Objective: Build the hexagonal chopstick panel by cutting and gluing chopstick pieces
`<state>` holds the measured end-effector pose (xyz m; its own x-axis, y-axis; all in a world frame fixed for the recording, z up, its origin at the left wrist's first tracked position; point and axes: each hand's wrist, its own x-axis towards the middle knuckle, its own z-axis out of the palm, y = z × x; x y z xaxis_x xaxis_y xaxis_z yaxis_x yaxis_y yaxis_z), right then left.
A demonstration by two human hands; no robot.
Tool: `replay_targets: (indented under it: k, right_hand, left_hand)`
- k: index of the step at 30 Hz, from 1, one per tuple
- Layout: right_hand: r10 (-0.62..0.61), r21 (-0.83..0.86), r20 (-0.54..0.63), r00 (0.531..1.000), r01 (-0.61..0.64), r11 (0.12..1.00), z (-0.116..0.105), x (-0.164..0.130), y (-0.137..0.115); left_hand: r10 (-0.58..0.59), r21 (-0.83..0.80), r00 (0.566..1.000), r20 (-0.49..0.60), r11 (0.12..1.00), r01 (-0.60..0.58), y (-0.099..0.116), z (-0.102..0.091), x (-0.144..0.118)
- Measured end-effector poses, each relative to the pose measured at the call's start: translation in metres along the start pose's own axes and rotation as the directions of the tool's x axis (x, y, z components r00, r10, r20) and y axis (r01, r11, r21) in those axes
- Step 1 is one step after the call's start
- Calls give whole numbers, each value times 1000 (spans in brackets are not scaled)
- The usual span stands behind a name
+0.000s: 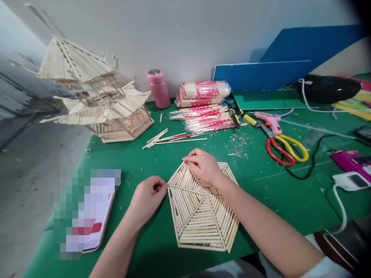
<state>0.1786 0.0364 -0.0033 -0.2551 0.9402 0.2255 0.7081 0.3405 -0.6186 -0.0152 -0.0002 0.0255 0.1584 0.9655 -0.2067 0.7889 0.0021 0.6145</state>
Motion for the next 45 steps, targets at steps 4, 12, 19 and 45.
replay_targets:
  k: [4, 12, 19, 45]
  right_hand:
    - [6, -1, 1, 1000, -6, 1000, -1, 0, -1]
    - [4, -1, 1, 1000, -4, 1000, -2, 1, -1]
    - [-2, -2, -1, 1000, 2, 1000, -2, 0, 0]
    - [-8, 7, -5, 1000, 8, 1000, -1, 0, 0]
  left_hand:
    - [1, -14, 1000, 21, 1000, -1, -1, -1, 1]
    - [-1, 34, 1000, -12, 999, 1, -2, 5, -2]
    - [1, 70, 999, -46, 998, 2, -3, 8, -4]
    - [29, 117, 993, -117, 993, -15, -3, 14, -8]
